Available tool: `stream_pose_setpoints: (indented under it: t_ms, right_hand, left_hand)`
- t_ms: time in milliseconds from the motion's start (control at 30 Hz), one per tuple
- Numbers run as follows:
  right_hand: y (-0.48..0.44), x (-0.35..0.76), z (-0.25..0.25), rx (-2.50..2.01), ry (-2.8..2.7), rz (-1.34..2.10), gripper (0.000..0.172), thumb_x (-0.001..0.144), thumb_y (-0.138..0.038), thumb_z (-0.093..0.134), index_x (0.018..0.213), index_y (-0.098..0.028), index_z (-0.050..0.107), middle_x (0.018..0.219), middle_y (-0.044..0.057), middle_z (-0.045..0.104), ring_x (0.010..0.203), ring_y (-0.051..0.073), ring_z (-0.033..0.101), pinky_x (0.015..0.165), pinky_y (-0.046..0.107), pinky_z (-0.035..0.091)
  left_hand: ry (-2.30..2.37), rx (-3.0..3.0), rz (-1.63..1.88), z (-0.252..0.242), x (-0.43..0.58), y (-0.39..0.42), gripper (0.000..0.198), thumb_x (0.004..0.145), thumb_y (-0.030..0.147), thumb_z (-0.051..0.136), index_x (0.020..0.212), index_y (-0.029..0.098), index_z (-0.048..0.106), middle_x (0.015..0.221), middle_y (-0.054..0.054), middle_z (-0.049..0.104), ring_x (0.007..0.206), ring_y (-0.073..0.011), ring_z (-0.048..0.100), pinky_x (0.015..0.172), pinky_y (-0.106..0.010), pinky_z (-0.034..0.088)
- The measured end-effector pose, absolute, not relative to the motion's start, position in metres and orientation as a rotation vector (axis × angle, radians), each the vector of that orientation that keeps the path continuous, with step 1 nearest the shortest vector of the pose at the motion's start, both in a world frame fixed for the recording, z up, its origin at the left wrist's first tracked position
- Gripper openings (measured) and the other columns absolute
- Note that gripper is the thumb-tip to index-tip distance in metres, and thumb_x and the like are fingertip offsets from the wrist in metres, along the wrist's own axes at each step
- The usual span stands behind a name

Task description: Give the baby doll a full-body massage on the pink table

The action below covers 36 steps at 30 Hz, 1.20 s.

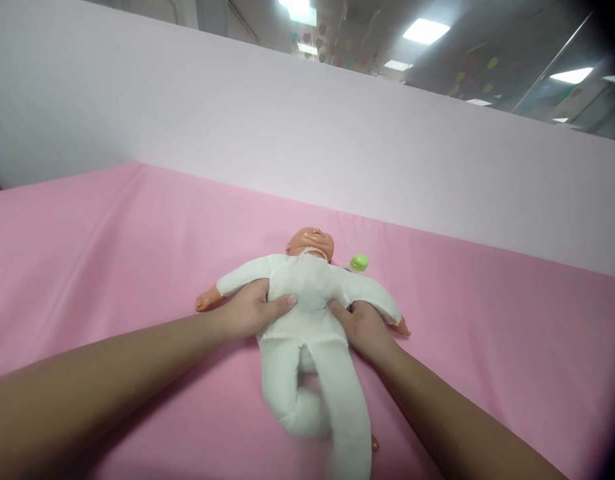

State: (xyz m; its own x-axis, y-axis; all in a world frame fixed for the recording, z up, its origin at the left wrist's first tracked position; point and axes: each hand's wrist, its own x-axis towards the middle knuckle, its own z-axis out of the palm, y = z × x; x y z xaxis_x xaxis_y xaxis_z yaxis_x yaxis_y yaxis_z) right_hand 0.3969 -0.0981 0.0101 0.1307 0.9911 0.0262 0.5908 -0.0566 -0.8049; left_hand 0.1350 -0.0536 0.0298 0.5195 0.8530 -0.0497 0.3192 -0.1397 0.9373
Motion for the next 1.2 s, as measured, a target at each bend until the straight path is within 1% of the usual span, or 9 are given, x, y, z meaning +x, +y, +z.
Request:
stream_pose_setpoints:
  t_ms: [100,300,433,533,633,700,767,867,1200]
  right_hand:
    - [-0.093,0.401,0.010,-1.798,-1.587,0.673,0.045,0.093,-0.060,0.061,0.073,-0.020,0.065,0.073,0.009,0.073,0.071,0.026,0.069,0.067,0.036,0.048]
    - [-0.092,0.407,-0.001,-1.847,-1.616,0.498,0.046,0.092,-0.060,0.062,0.068,-0.024,0.048,0.065,0.000,0.062,0.066,0.022,0.059,0.063,0.033,0.040]
    - [-0.095,0.408,-0.004,-1.710,-1.585,0.593,0.037,0.093,-0.058,0.062,0.081,-0.025,0.052,0.069,-0.002,0.062,0.067,0.020,0.058,0.064,0.033,0.042]
    - [-0.093,0.409,-0.003,-1.583,-1.546,0.752,0.039,0.095,-0.063,0.060,0.095,-0.025,0.056,0.071,-0.003,0.062,0.068,0.020,0.060,0.066,0.033,0.045]
    - [-0.091,0.412,-0.004,-1.514,-1.538,0.866,0.052,0.093,-0.071,0.059,0.112,-0.022,0.057,0.084,0.002,0.068,0.077,0.023,0.066,0.072,0.036,0.052]
    - [-0.093,0.413,-0.003,-1.375,-1.555,0.950,0.074,0.090,-0.074,0.063,0.138,-0.020,0.048,0.120,0.013,0.069,0.104,0.028,0.070,0.088,0.042,0.056]
    - [-0.099,0.413,-0.001,-1.194,-1.627,1.055,0.109,0.083,-0.073,0.074,0.162,-0.022,0.018,0.157,0.020,0.047,0.138,0.032,0.056,0.110,0.049,0.048]
    - [-0.108,0.413,0.005,-1.068,-1.767,1.200,0.139,0.076,-0.060,0.088,0.167,-0.029,-0.011,0.173,0.018,0.023,0.158,0.034,0.031,0.125,0.055,0.033]
    - [-0.107,0.419,0.005,-1.023,-1.831,1.259,0.135,0.074,-0.049,0.094,0.169,-0.036,-0.001,0.173,0.011,0.027,0.159,0.034,0.030,0.128,0.058,0.029]
  left_hand:
    - [0.925,1.832,0.487,0.034,0.125,-0.045,0.060,0.085,0.065,0.070,0.119,0.016,0.071,0.113,-0.009,0.077,0.105,-0.0300,0.071,0.084,-0.035,0.055]
    - [1.456,2.646,0.489,0.046,0.116,-0.060,0.044,0.096,0.057,0.054,0.077,0.020,0.069,0.073,-0.007,0.071,0.068,-0.0255,0.065,0.067,-0.037,0.044]
    - [0.463,3.022,0.947,0.040,0.125,-0.089,0.017,0.094,0.024,0.056,0.091,0.019,0.072,0.083,-0.008,0.075,0.077,-0.0232,0.069,0.073,-0.037,0.052]
    - [-0.071,2.990,0.957,0.036,0.136,-0.113,0.029,0.085,0.021,0.062,0.112,0.017,0.072,0.109,-0.013,0.077,0.104,-0.0290,0.070,0.095,-0.044,0.055]
    - [-0.090,3.076,0.820,0.030,0.145,-0.125,0.042,0.091,0.024,0.063,0.132,0.017,0.066,0.131,-0.013,0.072,0.126,-0.0327,0.063,0.116,-0.052,0.045]
    - [-0.017,3.150,0.817,0.024,0.148,-0.125,0.044,0.097,0.018,0.061,0.140,0.017,0.062,0.137,-0.012,0.070,0.132,-0.0307,0.060,0.123,-0.052,0.038]
    - [0.010,3.181,0.835,0.019,0.150,-0.119,0.045,0.099,0.013,0.059,0.144,0.018,0.060,0.137,-0.011,0.070,0.131,-0.0281,0.061,0.124,-0.051,0.035]
    - [0.001,3.097,0.812,0.021,0.148,-0.111,0.040,0.098,0.011,0.058,0.137,0.020,0.063,0.121,-0.011,0.074,0.118,-0.0260,0.066,0.121,-0.051,0.040]
    - [0.051,2.351,0.290,0.069,0.125,-0.092,0.024,0.093,0.018,0.067,0.114,0.030,0.073,0.104,-0.008,0.072,0.105,-0.0260,0.068,0.092,-0.038,0.057]
